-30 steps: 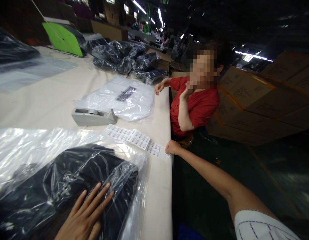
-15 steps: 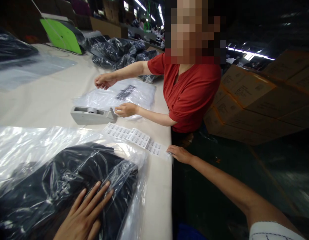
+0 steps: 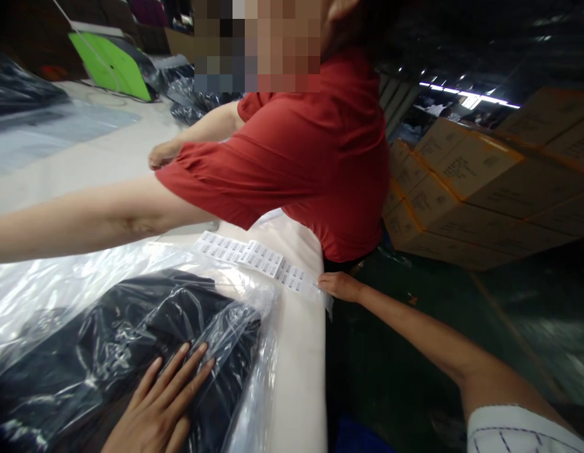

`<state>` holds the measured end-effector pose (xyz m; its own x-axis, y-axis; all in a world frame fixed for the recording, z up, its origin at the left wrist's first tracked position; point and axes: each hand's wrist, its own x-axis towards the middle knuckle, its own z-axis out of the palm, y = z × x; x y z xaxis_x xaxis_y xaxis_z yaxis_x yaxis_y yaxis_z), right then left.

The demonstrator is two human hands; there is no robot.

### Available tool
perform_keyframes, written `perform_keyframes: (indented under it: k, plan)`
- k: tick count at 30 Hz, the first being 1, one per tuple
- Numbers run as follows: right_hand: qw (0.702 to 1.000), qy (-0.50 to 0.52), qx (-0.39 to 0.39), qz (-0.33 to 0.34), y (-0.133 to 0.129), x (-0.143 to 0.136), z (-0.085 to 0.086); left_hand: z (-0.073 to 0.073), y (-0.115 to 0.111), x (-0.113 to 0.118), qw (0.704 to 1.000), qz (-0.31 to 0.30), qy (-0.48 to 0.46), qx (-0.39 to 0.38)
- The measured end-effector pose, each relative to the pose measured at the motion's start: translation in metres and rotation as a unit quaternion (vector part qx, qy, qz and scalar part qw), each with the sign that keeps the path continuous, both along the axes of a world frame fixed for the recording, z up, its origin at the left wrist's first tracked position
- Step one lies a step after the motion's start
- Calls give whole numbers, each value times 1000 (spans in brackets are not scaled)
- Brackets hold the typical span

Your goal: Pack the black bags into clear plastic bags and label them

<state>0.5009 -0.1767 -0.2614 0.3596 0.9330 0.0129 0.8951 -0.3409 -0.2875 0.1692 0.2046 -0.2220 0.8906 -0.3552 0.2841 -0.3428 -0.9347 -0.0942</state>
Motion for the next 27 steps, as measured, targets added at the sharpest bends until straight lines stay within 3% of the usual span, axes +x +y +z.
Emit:
perform_keyframes:
  k: [4, 7, 11, 14, 17, 21, 24, 27]
  plan:
    - [980, 148, 21, -131, 7, -1, 5, 0, -1, 1, 1000, 1, -4, 1]
    - [916, 283, 68, -277, 13, 3, 2, 0, -1, 1, 1000, 2, -6, -4]
    - [856, 362, 121, -348, 24, 3, 3, -2, 0, 0, 1000, 7, 1, -14]
    - [799, 393, 214, -402, 40, -21, 20, -6, -1, -2, 1000, 14, 14, -16]
    - [765, 388, 308, -412, 67, -70, 46, -8, -3, -5, 999, 31, 31, -28]
    - [766, 328, 395, -386, 113, -144, 73, -3, -6, -9, 995, 51, 77, -48]
    - [814, 133, 434, -363, 147, -182, 78, 1, -7, -10, 992, 56, 103, -51]
    - [859, -46, 431, -274, 174, -198, 73, 3, -7, -11, 990, 59, 114, -58]
